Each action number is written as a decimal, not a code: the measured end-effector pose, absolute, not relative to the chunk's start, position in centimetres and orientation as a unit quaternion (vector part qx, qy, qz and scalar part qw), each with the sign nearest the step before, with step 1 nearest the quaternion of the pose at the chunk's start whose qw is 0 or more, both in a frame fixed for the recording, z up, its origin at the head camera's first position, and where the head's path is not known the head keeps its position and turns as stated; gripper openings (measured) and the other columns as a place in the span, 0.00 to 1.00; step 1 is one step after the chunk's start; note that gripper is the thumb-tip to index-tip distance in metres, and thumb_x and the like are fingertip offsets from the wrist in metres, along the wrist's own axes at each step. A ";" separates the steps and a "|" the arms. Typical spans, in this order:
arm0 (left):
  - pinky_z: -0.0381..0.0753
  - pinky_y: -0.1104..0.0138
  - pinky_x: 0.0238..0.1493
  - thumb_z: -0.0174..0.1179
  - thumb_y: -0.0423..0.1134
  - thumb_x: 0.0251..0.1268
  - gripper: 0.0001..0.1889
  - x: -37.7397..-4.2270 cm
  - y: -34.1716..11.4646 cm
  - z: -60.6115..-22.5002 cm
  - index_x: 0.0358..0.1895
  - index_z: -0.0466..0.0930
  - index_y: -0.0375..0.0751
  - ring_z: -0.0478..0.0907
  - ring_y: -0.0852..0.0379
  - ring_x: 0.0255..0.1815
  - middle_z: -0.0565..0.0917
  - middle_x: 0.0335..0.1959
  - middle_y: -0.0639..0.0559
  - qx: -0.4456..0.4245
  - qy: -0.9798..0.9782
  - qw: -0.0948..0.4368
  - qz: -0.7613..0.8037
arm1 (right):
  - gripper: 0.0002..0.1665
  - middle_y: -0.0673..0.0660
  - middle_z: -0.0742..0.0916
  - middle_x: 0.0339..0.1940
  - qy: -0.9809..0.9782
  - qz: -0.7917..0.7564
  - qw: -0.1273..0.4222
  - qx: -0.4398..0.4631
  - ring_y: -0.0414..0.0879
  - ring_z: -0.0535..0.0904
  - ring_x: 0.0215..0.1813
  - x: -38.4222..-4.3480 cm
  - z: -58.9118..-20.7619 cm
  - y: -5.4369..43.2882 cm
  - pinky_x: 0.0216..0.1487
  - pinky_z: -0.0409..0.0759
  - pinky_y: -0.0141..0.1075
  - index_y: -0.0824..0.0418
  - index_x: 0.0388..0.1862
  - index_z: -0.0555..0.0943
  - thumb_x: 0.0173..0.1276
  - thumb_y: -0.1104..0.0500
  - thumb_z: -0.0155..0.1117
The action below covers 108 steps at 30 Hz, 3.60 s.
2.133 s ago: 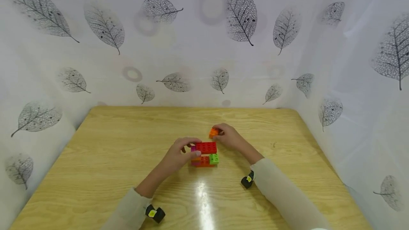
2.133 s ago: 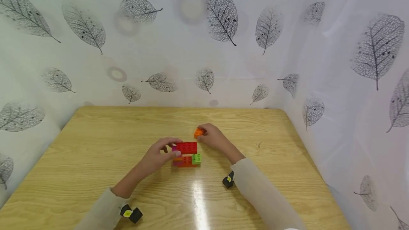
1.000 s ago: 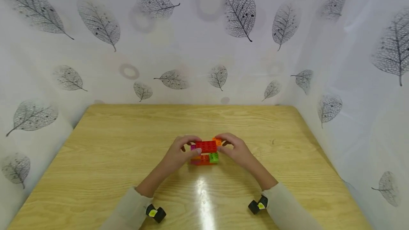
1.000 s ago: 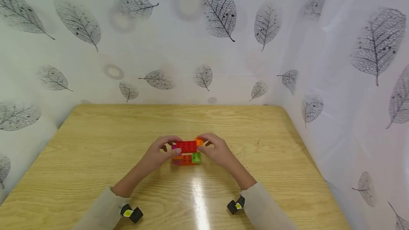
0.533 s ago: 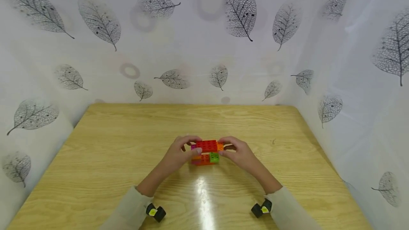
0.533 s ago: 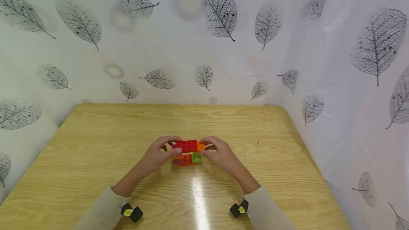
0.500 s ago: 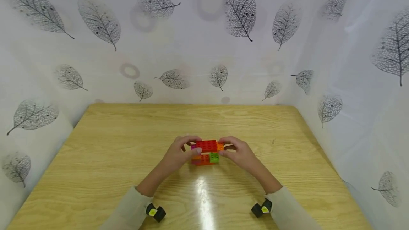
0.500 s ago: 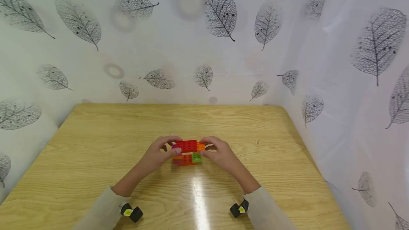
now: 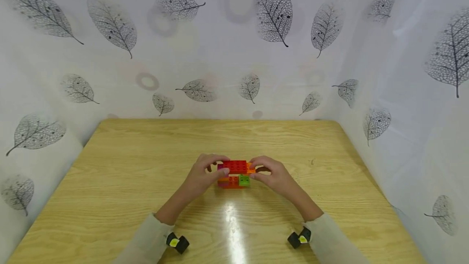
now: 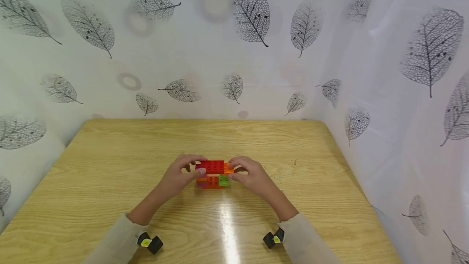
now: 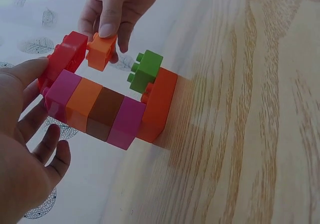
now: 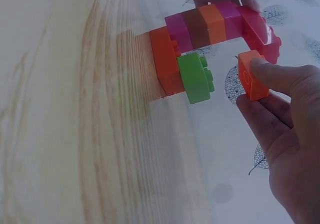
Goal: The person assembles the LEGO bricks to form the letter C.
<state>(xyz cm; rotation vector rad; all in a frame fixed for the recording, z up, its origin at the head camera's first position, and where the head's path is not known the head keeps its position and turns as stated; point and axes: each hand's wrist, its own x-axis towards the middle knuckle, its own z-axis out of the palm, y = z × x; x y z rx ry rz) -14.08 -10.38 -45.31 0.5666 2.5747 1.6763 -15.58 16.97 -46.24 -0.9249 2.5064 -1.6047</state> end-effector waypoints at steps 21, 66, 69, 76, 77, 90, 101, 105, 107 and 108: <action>0.68 0.61 0.44 0.66 0.49 0.68 0.16 -14.0 -10.3 -45.7 0.57 0.83 0.58 0.66 0.44 0.52 0.81 0.55 0.57 0.176 0.821 0.015 0.543 | 0.09 0.56 0.86 0.55 0.809 -0.474 -0.037 -0.345 0.50 0.83 0.56 -15.2 -46.3 17.0 0.47 0.86 0.37 0.54 0.44 0.84 0.66 0.62 0.72; 0.64 0.58 0.43 0.65 0.54 0.67 0.15 -14.0 -10.0 -45.4 0.55 0.84 0.62 0.64 0.43 0.50 0.81 0.53 0.62 0.149 0.841 0.021 0.519 | 0.14 0.61 0.86 0.54 0.790 -0.484 -0.089 -0.365 0.53 0.84 0.54 -14.9 -47.2 16.1 0.43 0.86 0.35 0.59 0.45 0.83 0.62 0.69 0.72; 0.65 0.58 0.43 0.66 0.55 0.66 0.15 -13.9 -10.0 -45.3 0.55 0.84 0.63 0.65 0.43 0.51 0.80 0.53 0.61 0.142 0.843 0.024 0.518 | 0.16 0.65 0.85 0.53 0.780 -0.487 -0.113 -0.376 0.55 0.83 0.53 -14.9 -47.8 15.9 0.41 0.86 0.35 0.62 0.44 0.82 0.59 0.75 0.72; 0.67 0.59 0.42 0.67 0.55 0.65 0.15 -13.8 -10.0 -45.0 0.54 0.84 0.66 0.65 0.43 0.52 0.80 0.52 0.61 0.131 0.848 0.033 0.512 | 0.18 0.68 0.85 0.52 0.764 -0.500 -0.130 -0.387 0.58 0.84 0.51 -14.9 -48.0 15.7 0.38 0.86 0.35 0.65 0.42 0.81 0.56 0.79 0.71; 0.67 0.59 0.42 0.67 0.55 0.65 0.15 -13.8 -10.0 -45.0 0.54 0.84 0.66 0.65 0.43 0.52 0.80 0.52 0.62 0.131 0.848 0.032 0.512 | 0.18 0.67 0.85 0.52 0.763 -0.503 -0.128 -0.386 0.57 0.84 0.51 -14.9 -48.0 15.8 0.38 0.86 0.34 0.64 0.42 0.81 0.56 0.78 0.71; 0.67 0.58 0.43 0.65 0.58 0.66 0.15 -14.0 -9.9 -45.4 0.54 0.83 0.68 0.65 0.44 0.52 0.81 0.53 0.65 0.144 0.845 0.024 0.514 | 0.16 0.69 0.84 0.51 0.778 -0.496 -0.108 -0.370 0.55 0.83 0.52 -14.3 -46.5 15.6 0.42 0.87 0.41 0.67 0.43 0.80 0.57 0.78 0.70; 0.66 0.61 0.41 0.65 0.53 0.67 0.18 -14.1 -10.3 -45.9 0.59 0.82 0.61 0.64 0.40 0.49 0.82 0.57 0.62 0.180 0.832 0.019 0.525 | 0.16 0.66 0.83 0.57 0.797 -0.512 -0.044 -0.317 0.53 0.81 0.57 -14.7 -47.1 16.1 0.45 0.86 0.45 0.65 0.46 0.78 0.62 0.73 0.70; 0.68 0.61 0.44 0.65 0.53 0.67 0.22 -13.9 -10.9 -45.9 0.63 0.80 0.60 0.65 0.42 0.53 0.80 0.60 0.61 0.178 0.832 0.022 0.525 | 0.16 0.68 0.83 0.57 0.786 -0.518 -0.051 -0.333 0.55 0.81 0.57 -14.7 -46.7 16.1 0.44 0.86 0.45 0.67 0.47 0.78 0.62 0.75 0.69; 0.69 0.61 0.45 0.66 0.52 0.67 0.22 -13.8 -11.3 -45.9 0.64 0.80 0.59 0.66 0.43 0.55 0.80 0.61 0.60 0.177 0.829 0.016 0.530 | 0.16 0.68 0.82 0.57 0.780 -0.523 -0.053 -0.339 0.54 0.81 0.58 -14.7 -46.8 16.2 0.44 0.86 0.44 0.66 0.48 0.78 0.62 0.75 0.68; 0.69 0.61 0.45 0.66 0.51 0.67 0.22 -13.7 -11.5 -45.9 0.64 0.80 0.58 0.66 0.43 0.55 0.80 0.61 0.60 0.177 0.827 0.012 0.533 | 0.16 0.67 0.82 0.58 0.777 -0.525 -0.054 -0.343 0.53 0.81 0.58 -14.8 -46.9 16.2 0.45 0.86 0.43 0.65 0.48 0.78 0.63 0.75 0.68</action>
